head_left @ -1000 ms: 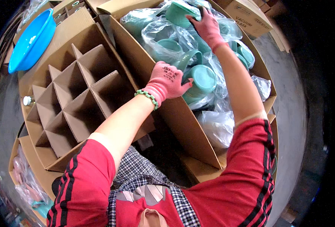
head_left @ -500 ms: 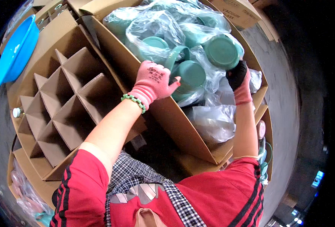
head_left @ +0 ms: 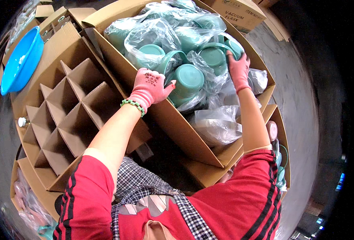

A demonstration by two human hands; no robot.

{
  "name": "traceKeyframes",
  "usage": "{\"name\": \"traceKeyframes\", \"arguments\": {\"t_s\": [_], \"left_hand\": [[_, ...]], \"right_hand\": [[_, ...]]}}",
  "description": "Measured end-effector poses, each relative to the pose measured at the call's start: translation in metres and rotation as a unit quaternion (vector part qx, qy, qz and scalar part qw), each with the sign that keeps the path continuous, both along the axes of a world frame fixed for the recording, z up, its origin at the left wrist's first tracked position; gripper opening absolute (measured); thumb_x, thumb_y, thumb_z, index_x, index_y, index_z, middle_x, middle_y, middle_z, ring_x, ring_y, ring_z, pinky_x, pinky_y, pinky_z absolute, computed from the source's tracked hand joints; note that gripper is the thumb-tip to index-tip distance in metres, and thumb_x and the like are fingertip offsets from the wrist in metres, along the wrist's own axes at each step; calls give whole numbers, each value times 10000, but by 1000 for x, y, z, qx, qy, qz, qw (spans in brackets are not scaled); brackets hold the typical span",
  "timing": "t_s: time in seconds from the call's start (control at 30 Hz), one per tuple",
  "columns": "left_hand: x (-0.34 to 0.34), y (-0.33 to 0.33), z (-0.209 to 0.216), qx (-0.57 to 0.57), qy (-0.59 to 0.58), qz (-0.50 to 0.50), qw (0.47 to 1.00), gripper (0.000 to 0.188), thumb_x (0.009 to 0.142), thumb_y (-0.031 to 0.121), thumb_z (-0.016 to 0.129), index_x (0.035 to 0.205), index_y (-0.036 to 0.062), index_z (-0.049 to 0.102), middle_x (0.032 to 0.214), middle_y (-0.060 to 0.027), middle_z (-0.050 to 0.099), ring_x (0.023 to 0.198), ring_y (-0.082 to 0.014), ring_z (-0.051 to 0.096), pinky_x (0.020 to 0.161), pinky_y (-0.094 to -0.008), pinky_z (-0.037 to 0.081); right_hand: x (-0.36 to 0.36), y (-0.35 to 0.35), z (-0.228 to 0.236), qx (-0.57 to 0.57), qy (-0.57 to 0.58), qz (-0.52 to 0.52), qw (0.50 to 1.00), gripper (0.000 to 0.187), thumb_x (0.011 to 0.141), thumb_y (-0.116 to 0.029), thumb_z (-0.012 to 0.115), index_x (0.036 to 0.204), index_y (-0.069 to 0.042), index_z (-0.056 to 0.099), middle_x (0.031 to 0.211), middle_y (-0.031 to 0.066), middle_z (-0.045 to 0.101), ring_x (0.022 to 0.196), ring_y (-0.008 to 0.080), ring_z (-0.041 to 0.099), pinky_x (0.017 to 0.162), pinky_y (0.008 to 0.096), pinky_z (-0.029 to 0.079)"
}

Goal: The person sits on the floor and repeatedly unpacks teal and pink kettles from plastic bags, assembles them by screwing on the lids, and places them into a cardboard box with dividers. The person handles the kettles one at a time, removing them from bags, inspecting them, and placing them into the box.

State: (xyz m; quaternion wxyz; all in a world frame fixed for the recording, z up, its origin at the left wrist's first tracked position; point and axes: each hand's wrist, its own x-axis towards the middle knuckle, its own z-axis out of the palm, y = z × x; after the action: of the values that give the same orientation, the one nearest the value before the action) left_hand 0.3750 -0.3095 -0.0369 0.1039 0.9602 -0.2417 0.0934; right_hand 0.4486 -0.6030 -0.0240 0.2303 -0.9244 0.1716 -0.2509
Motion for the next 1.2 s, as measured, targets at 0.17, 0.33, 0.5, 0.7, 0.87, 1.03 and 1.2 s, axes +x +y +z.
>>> {"name": "traceKeyframes", "arguments": {"t_s": [0.17, 0.33, 0.5, 0.7, 0.87, 1.03, 1.2], "left_hand": [[-1, -5, 4, 26, 19, -14, 999, 487, 764, 489, 408, 628, 75, 626, 630, -105, 601, 639, -241, 582, 660, -331, 389], [-3, -8, 3, 4, 11, -15, 1000, 443, 747, 459, 449, 583, 77, 603, 599, -104, 587, 609, -244, 570, 644, -337, 396], [-1, 2, -2, -10, 4, -9, 1000, 464, 751, 474, 433, 599, 76, 617, 609, -102, 594, 605, -233, 569, 661, -331, 383], [-1, -7, 0, -23, -3, -25, 999, 452, 747, 465, 445, 589, 78, 615, 604, -102, 594, 598, -231, 569, 666, -328, 378], [0, 1, -5, -53, -19, -10, 998, 425, 741, 434, 469, 535, 76, 572, 575, -97, 575, 599, -243, 561, 669, -339, 395], [-3, -12, 3, -31, -4, -21, 999, 455, 754, 464, 431, 561, 82, 589, 598, -104, 587, 613, -248, 566, 691, -340, 388], [-2, -2, 9, 12, 73, 11, 997, 465, 762, 472, 414, 622, 75, 610, 647, -110, 601, 672, -238, 573, 740, -338, 372]], "right_hand": [[-22, 21, -18, -359, 53, 230, 903, 550, 693, -409, 586, 1158, -155, 441, 1242, 171, 348, 1103, 351, 365, 899, 397, 347], [-36, -23, -46, -172, 128, 154, 965, 569, 793, -485, 437, 1206, -96, 396, 1271, 219, 298, 1150, 386, 311, 943, 423, 291], [-1, 18, 45, -199, 171, 189, 946, 506, 824, -455, 389, 1058, -14, 471, 1071, 203, 473, 977, 339, 473, 799, 389, 401], [1, 4, -37, -311, 194, 144, 919, 715, 794, -567, 333, 1296, -69, 223, 1297, 232, 247, 1175, 390, 276, 947, 467, 247], [61, 22, 37, -166, -100, 143, 971, 430, 817, -401, 419, 868, 8, 540, 894, 235, 534, 838, 385, 509, 740, 428, 409], [124, -40, -18, -17, 203, 52, 978, 391, 740, -304, 561, 977, 7, 565, 939, 114, 592, 887, 219, 543, 764, 304, 404], [108, -25, -7, 388, 400, 136, 819, 310, 681, -305, 657, 842, -44, 615, 722, 44, 604, 565, 161, 544, 551, 278, 442]]}}
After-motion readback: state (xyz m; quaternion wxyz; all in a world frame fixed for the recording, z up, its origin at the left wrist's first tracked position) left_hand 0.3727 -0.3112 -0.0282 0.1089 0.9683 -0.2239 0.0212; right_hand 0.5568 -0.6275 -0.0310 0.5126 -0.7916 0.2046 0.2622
